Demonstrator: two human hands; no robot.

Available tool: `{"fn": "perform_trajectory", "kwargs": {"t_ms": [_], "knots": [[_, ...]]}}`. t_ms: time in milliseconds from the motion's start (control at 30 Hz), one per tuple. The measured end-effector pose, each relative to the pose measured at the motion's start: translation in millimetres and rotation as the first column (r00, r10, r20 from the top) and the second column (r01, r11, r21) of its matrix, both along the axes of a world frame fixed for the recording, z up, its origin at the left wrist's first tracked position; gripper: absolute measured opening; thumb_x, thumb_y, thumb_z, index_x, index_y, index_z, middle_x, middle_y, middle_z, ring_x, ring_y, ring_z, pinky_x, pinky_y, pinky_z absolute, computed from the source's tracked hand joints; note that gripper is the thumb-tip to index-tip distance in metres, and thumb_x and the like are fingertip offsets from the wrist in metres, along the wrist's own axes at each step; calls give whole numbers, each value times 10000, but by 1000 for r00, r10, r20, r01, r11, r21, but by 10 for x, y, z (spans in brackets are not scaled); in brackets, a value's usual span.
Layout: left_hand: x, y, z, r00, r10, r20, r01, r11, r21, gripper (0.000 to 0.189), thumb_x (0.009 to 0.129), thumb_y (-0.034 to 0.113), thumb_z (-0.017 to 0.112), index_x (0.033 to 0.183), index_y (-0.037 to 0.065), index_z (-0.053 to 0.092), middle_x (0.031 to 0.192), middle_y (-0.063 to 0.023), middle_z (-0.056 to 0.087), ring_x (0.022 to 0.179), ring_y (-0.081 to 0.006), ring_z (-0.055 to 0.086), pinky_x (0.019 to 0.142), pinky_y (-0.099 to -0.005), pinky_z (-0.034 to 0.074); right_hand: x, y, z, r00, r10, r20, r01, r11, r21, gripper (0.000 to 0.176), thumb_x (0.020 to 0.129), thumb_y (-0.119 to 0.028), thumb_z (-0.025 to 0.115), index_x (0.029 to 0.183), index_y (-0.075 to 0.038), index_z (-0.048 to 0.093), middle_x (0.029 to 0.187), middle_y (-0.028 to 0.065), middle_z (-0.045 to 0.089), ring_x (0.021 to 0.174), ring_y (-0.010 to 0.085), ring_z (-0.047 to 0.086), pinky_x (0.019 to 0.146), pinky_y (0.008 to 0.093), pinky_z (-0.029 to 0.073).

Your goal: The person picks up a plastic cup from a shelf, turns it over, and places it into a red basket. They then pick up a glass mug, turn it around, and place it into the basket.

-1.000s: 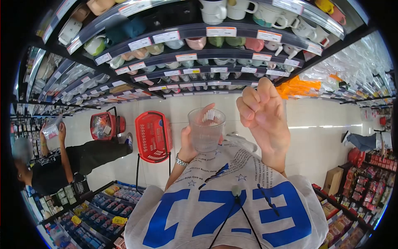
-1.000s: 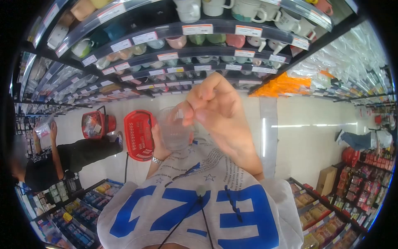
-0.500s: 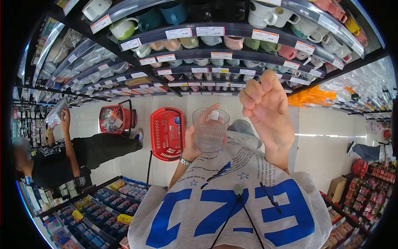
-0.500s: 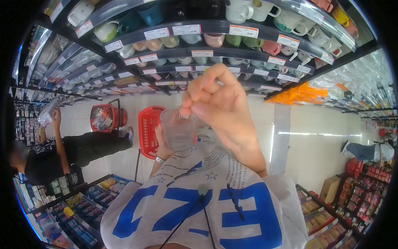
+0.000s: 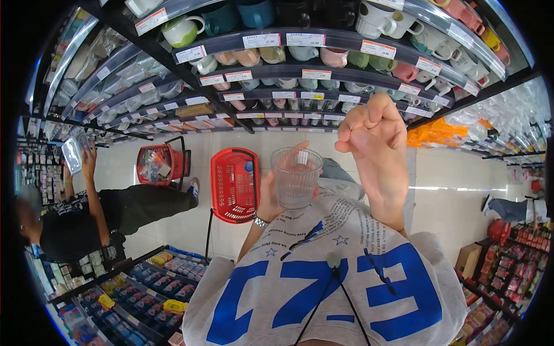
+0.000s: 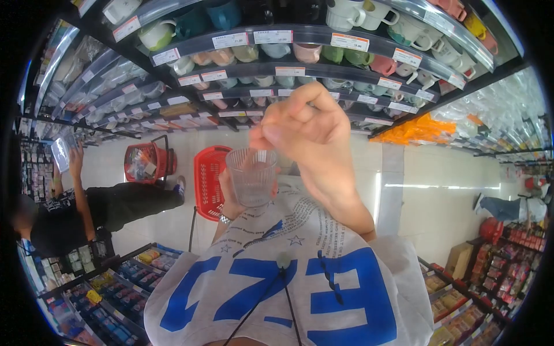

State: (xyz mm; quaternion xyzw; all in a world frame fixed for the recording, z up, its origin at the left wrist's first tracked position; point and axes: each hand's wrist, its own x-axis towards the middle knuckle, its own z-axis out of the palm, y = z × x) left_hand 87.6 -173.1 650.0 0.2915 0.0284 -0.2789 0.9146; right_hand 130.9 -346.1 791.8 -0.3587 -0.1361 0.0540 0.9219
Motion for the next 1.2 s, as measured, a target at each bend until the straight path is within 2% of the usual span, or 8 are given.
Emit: {"fn": "perform_trajectory", "kwargs": {"t_ms": [167, 267, 333, 467, 567, 733, 1100, 1200], "knots": [[-66, 0, 13, 999, -5, 53, 11, 993, -115, 867, 751, 577, 523, 1432, 140, 212, 1126, -191, 519, 804, -322, 620, 690, -433, 530, -71, -11, 36, 999, -45, 10, 45, 999, -24, 255, 776, 98, 600, 893, -72, 450, 855, 96, 629, 805, 208, 656, 708, 326, 563], [-107, -51, 80, 1000, -28, 0, 28, 998, -56, 922, 711, 568, 604, 1426, 140, 211, 1126, -161, 512, 850, -299, 617, 741, -435, 536, -102, -50, 12, 999, -29, -31, 29, 1000, -4, 242, 779, 88, 603, 890, -69, 457, 856, 106, 638, 790, 217, 659, 695, 328, 561], [-151, -164, 99, 985, 120, 126, -126, 991, 39, 800, 721, 568, 601, 1332, 114, 357, 1067, -176, 549, 783, -308, 611, 649, -383, 525, -111, -75, -28, 998, -5, -70, 7, 1000, 20, 234, 781, 83, 604, 890, -66, 461, 861, 112, 643, 781, 224, 660, 696, 335, 559], [-63, -205, 106, 992, 85, 96, -93, 992, 82, 781, 692, 437, 716, 1297, 70, 386, 1060, -130, 547, 823, -270, 618, 670, -357, 538, -121, -206, -318, 979, -154, -133, 141, 985, -103, 217, 793, 39, 625, 911, -68, 478, 900, 121, 652, 825, 224, 644, 778, 334, 503], [-1, -240, -22, 963, -101, 252, 53, 980, 191, 1026, 588, 434, 787, 1364, 9, 269, 1258, -138, 443, 1002, -245, 566, 850, -377, 491, -183, -421, -639, 937, -243, -250, 198, 961, -193, 225, 799, 14, 638, 935, -69, 479, 917, 126, 656, 874, 207, 625, 817, 316, 465], [-57, -597, 270, 761, -132, 635, -154, 915, 374, 1004, 554, 258, 828, 1362, 17, 284, 1350, -112, 348, 1028, -221, 543, 856, -355, 477, -419, -643, -967, 867, -357, -347, 263, 921, -289, 242, 804, 1, 643, 950, -66, 462, 924, 145, 659, 914, 183, 607, 814, 300, 462], [-312, -1756, 359, 782, -256, 568, 97, 950, 296, 994, 583, 285, 812, 1363, -1, 267, 1383, -111, 306, 1049, -235, 538, 854, -358, 480, -913, -1445, -958, 744, -615, -261, 572, 788, -226, 243, 811, 57, 610, 899, -69, 421, 864, 179, 659, 834, 223, 650, 684, 272, 535], [-455, -2017, 417, 806, -245, 539, 106, 955, 277, 1005, 584, 300, 815, 1362, -9, 259, 1411, -125, 281, 1061, -235, 532, 856, -362, 480, -1063, -1708, -1023, 749, -613, -250, 582, 790, -194, 266, 812, 78, 596, 896, -64, 387, 879, 199, 650, 902, 265, 637, 782, 323, 502]]}}
